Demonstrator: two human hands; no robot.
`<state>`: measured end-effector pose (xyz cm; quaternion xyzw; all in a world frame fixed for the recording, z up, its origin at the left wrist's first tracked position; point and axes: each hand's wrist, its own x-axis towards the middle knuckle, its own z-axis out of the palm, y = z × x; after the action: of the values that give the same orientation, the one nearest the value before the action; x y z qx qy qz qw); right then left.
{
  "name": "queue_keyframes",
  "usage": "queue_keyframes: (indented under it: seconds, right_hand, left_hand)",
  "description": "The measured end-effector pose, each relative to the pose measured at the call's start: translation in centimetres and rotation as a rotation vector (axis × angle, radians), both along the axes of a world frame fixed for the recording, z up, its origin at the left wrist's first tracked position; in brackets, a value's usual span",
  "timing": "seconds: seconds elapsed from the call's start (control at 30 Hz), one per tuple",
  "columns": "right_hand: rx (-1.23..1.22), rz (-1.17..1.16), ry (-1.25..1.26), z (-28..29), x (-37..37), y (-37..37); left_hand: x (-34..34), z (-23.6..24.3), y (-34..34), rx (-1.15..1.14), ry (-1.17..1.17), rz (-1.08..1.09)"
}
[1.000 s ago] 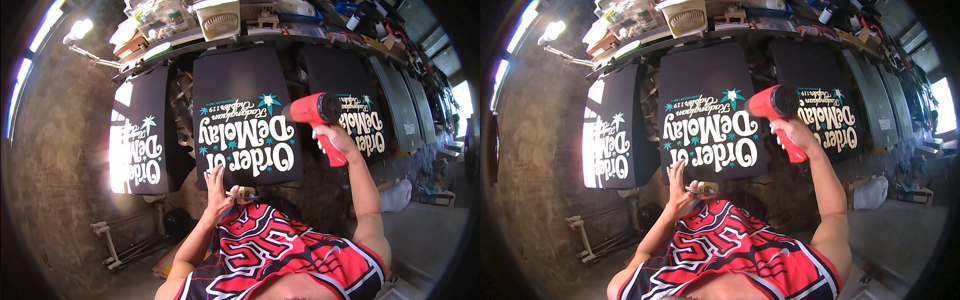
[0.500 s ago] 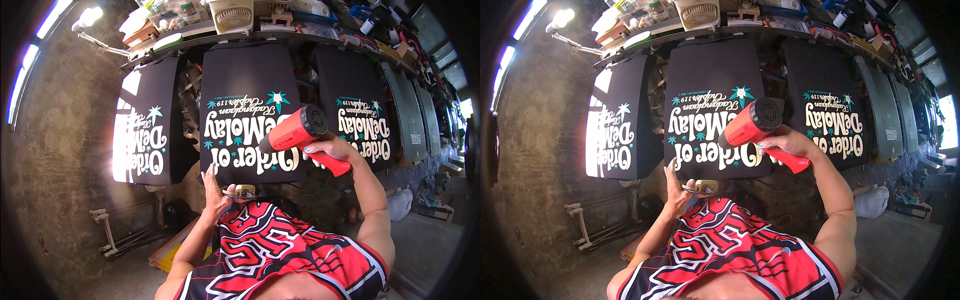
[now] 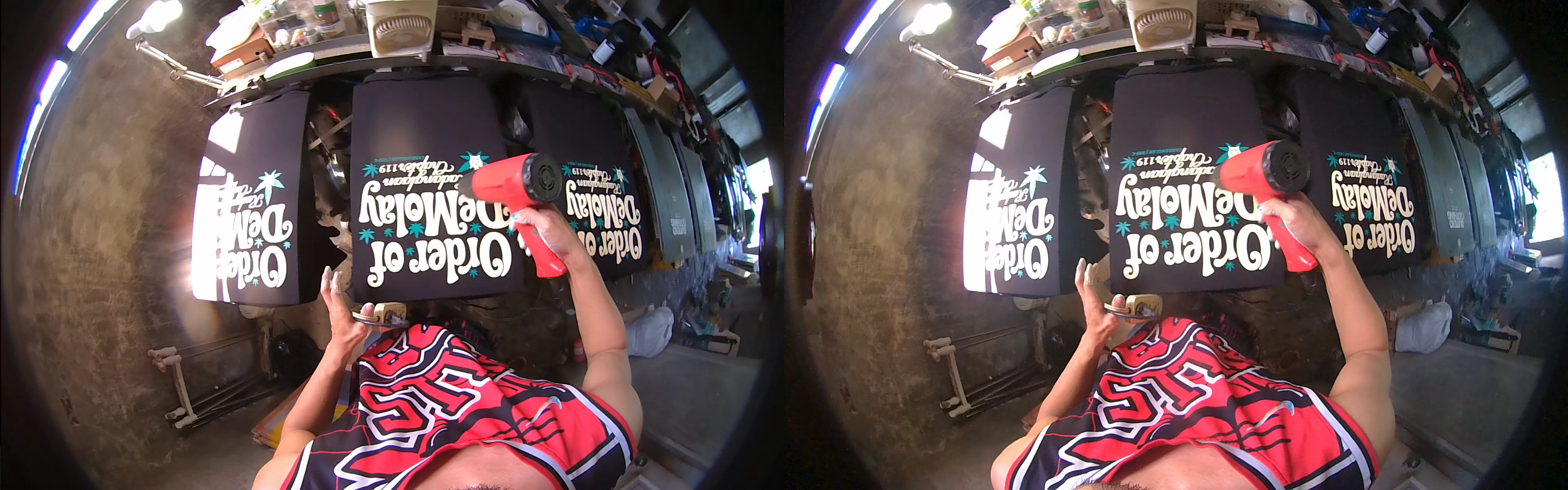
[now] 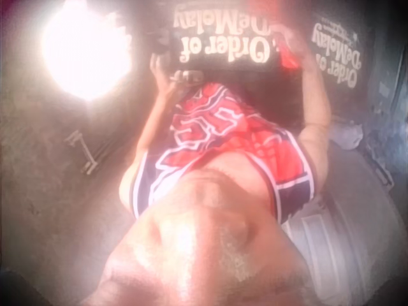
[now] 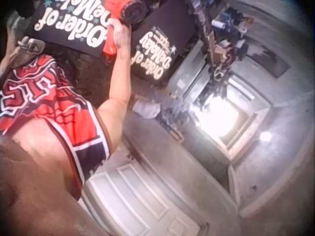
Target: The person scrapes excess ink from a screen printing frame using a squeegee, then uses a red heat gun to cure printed designs on several black t-shirts laid out on a workbench. The person handles the squeegee and heat gun throughout the process.
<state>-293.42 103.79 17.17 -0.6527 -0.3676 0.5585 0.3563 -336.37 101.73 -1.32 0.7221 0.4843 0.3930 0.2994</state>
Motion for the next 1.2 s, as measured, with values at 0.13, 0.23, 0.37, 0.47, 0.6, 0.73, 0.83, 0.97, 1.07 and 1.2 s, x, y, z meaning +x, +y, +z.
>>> queue_keyframes:
  seconds: [0.13, 0.23, 0.37, 0.47, 0.6, 0.73, 0.83, 0.97, 1.07, 1.2]
  right_hand:
    - [-0.064, 0.097, 0.024, 0.4, -3.3, 0.3]
    - [-0.109, 0.227, 0.133, 0.4, -5.9, -0.7]
    - [-0.076, 0.128, 0.079, -0.2, -8.4, 0.7]
    - [0.020, -0.055, 0.030, -0.7, -10.5, 1.4]
    - [-0.009, 0.155, 0.022, -0.5, -13.3, 0.4]
    - [-0.127, 0.138, -0.047, -0.5, -14.6, 1.4]
    - [0.169, 0.065, -0.120, -0.9, -15.7, 2.4]
    - [0.051, 0.210, 0.011, -0.7, -17.1, 3.2]
    - [-0.056, 0.094, -0.049, -0.7, -18.0, 4.2]
    - [0.057, -0.012, -0.017, -1.4, -18.4, 5.7]
  left_hand:
    - [-2.7, 0.1, 1.1, -0.026, -0.013, -0.037]
    - [-4.4, 0.2, 2.6, -0.017, 0.026, -0.100]
    - [-6.2, 0.3, 4.9, -0.048, -0.032, -0.191]
    - [-6.6, -0.2, 6.7, -0.181, -0.173, -0.329]
    - [-6.0, -1.4, 8.5, -0.262, -0.186, -0.385]
    - [-5.7, -2.6, 9.5, -0.300, -0.175, -0.437]
    - [-5.7, -3.5, 9.9, -0.356, -0.211, -0.468]
    - [-5.6, -4.1, 9.7, -0.423, -0.248, -0.472]
    - [-6.2, -4.0, 8.8, -0.413, -0.226, -0.479]
    - [-6.6, -3.8, 8.7, -0.389, -0.208, -0.461]
